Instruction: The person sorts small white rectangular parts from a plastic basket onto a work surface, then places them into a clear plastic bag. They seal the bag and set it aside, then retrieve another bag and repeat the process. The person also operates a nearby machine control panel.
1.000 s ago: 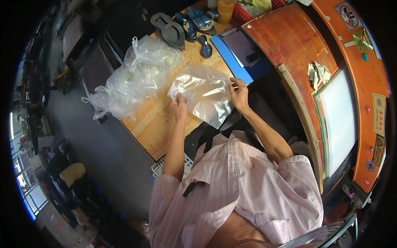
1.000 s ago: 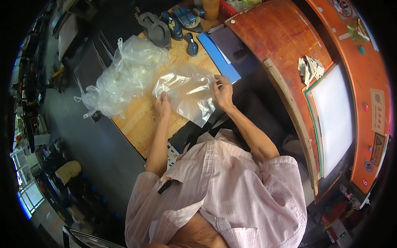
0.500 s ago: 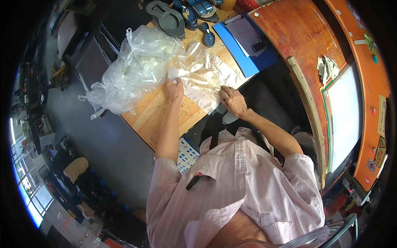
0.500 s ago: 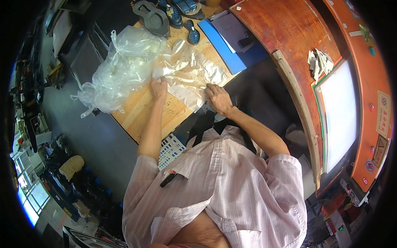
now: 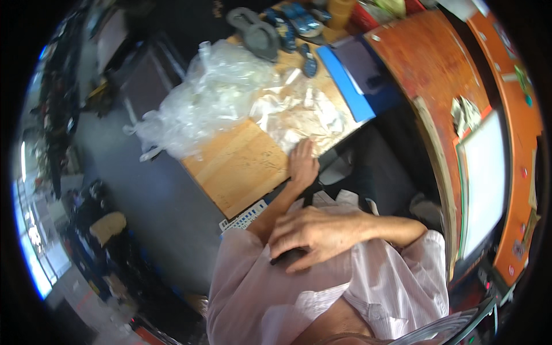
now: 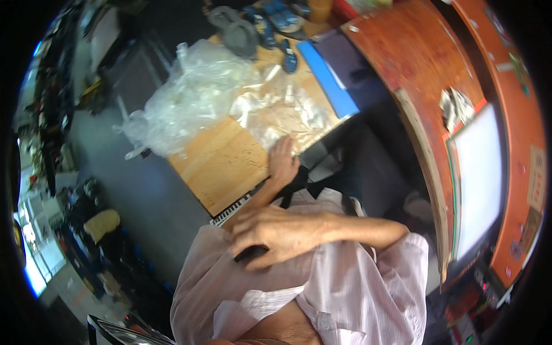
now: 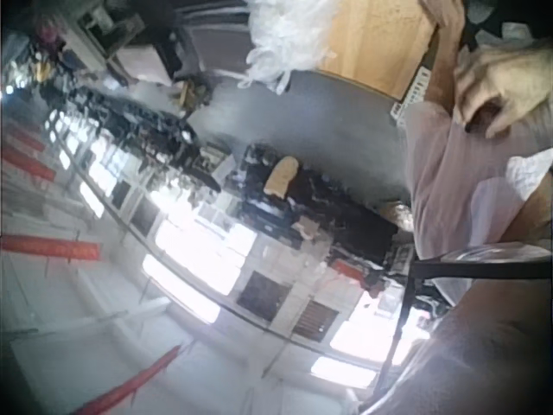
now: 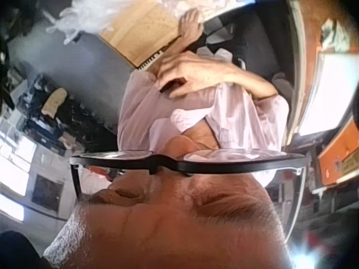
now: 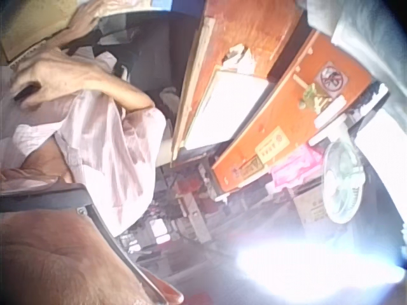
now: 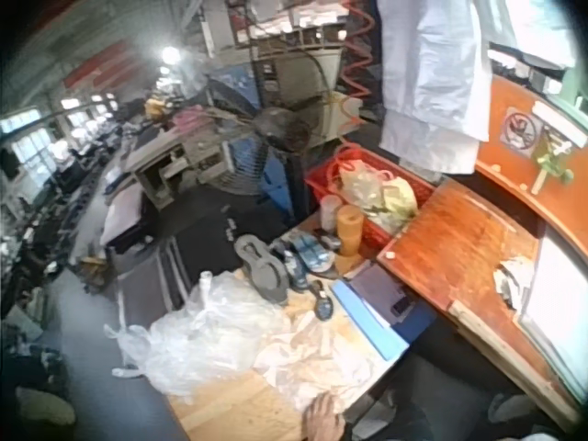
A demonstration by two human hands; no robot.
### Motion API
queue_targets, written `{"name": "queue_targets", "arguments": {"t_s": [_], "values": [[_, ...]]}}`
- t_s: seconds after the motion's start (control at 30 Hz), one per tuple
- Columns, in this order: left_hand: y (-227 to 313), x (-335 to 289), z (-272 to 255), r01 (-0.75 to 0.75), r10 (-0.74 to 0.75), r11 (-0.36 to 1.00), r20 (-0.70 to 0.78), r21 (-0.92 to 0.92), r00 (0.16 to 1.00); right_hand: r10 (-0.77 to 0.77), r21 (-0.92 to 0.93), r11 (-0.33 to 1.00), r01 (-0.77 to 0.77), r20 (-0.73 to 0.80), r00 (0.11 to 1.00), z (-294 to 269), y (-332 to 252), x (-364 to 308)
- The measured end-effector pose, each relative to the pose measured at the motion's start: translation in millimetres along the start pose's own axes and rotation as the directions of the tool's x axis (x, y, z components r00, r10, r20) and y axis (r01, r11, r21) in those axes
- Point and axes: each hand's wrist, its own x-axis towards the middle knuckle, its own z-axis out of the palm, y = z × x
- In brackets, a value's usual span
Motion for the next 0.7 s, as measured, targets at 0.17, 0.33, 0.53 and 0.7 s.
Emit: {"name": "queue_targets", "arguments": {"t_s": [0.17,0.33,0.53,0.7], "values": [[-11.4,-10.7,5.6,-0.057,0.055,0.998,-0.069,-0.029,0.996,0.141,-0.193,0.978,-0.082,0.318,0.938,16.1,-6.5,21.9],[-13.5,-11.3,4.8,-0.055,0.048,0.994,-0.07,-0.094,0.996,0.043,-0.132,0.991,-0.007,0.276,0.96,24.9,-8.4,31.6],[8.5,-29.5,-41.3,-0.075,-0.139,0.536,-0.176,-0.841,0.974,0.403,0.459,0.874,-0.156,-0.507,0.762,-8.8,-10.9,2.6],[35.1,-34.1,-113.8,0.091,-0.145,-0.02,0.092,-0.996,0.985,0.528,0.361,0.845,-0.394,-0.679,0.511,-32.9,49.1,-37.5]]}}
